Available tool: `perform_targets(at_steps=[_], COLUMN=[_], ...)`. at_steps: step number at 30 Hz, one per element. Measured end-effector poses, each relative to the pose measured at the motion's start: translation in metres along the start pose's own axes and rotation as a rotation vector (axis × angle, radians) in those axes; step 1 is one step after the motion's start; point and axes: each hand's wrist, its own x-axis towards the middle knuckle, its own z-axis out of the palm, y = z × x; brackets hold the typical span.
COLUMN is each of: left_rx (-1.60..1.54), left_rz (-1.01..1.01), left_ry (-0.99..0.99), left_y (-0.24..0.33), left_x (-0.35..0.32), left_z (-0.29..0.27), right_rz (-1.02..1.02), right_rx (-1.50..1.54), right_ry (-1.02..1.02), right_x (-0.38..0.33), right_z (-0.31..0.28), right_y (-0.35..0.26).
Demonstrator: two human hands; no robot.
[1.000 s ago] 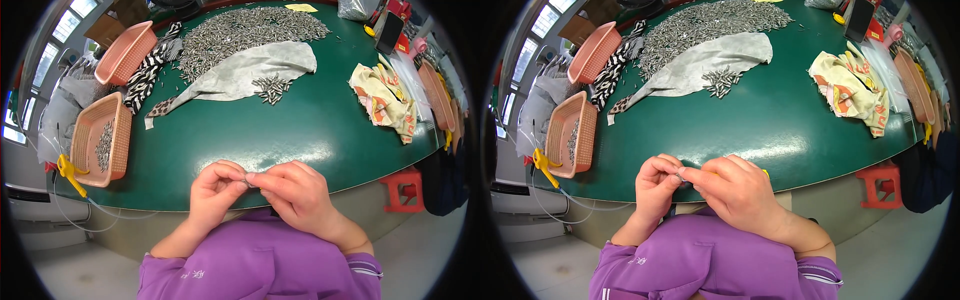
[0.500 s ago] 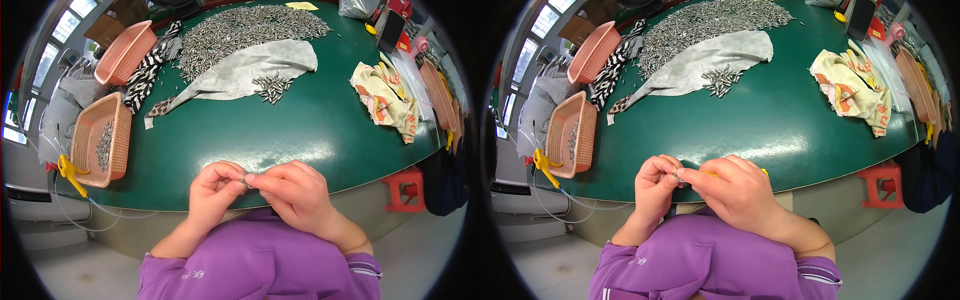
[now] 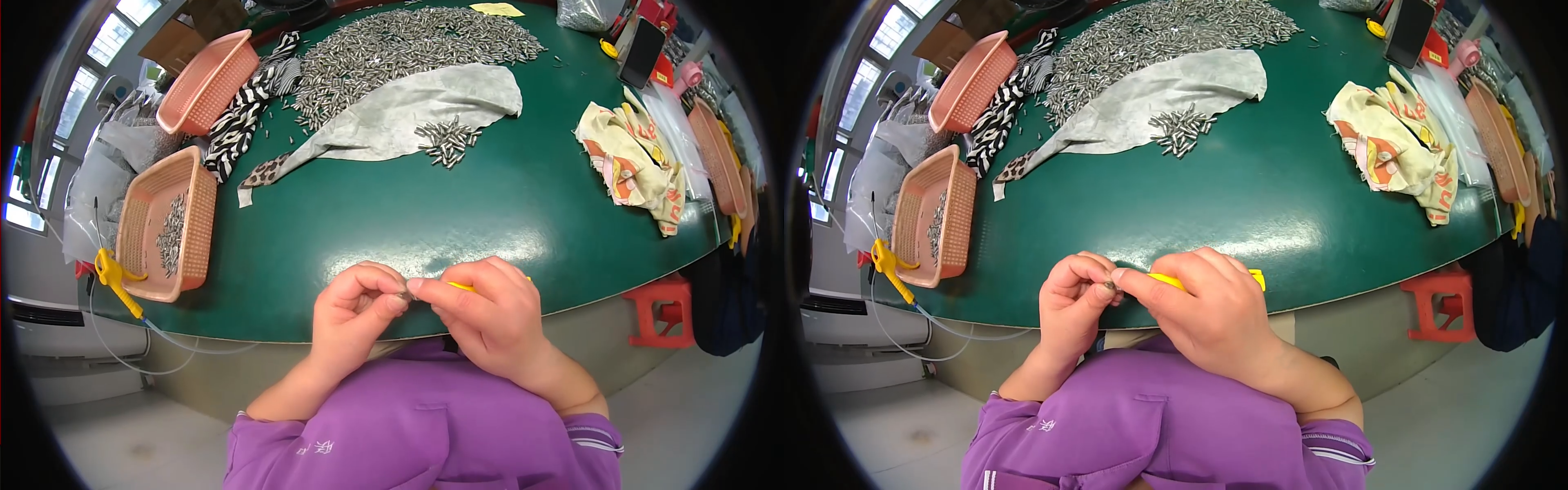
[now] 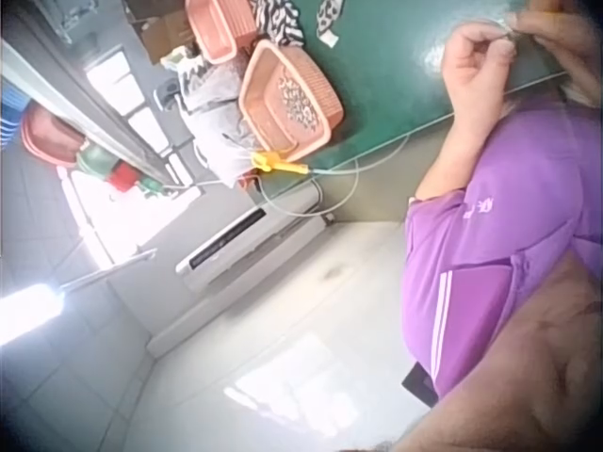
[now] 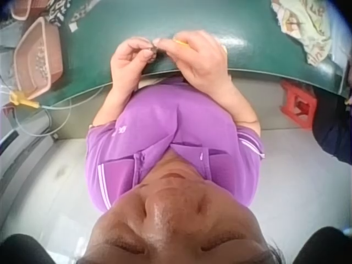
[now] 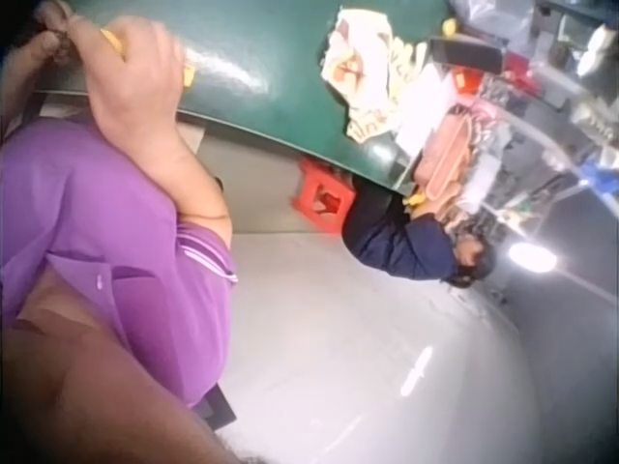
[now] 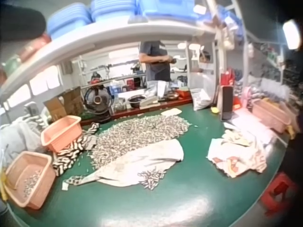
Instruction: Picking and sorting small metal components at a workbench using a small yellow tool.
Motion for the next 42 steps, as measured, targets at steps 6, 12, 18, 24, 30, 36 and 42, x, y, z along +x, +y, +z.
perform_targets(at_steps=[6, 12, 18, 24, 30, 36, 42], left_rx=[0.043, 0.014, 0.066, 0.061, 0.098, 0.110, 0.098], left_rz=[0.038, 0.033, 0.026, 0.008, 0.030, 0.049, 0.040], left_ry=[0.031, 0.017, -0.014, 0.000, 0.011, -0.009, -0.033], left_y=[-0.0013, -0.0020, -0.0005, -0.0008, -0.0003, -0.0014, -0.0010], left_x=[0.0015, 0.0001, -0.0001, 0.0006, 0.0014, 0.0010, -0.0002], left_z=[0.0028, 0.0015, 0.0013, 0.0003, 0.0037, 0.0015, 0.0009], right_rz=[0.012, 0.002, -0.005, 0.017, 0.000, 0.001, 0.010], right_rx=[0.120, -0.049, -0.178, 0.038, 0.056, 0.072, 0.063], right_ry=[-0.008, -0.046, 0.003, -0.002, -0.020, -0.025, -0.060], right_x=[-0.0010, -0.0027, -0.0024, -0.0032, -0.0018, -0.0013, -0.0004], right_z=[0.0013, 0.0002, -0.0002, 0.0006, 0.0001, 0.0002, -0.0025], right_y=[0.0005, -0.0030, 0.0016, 0.0029, 0.0005, -0.0005, -0.0011])
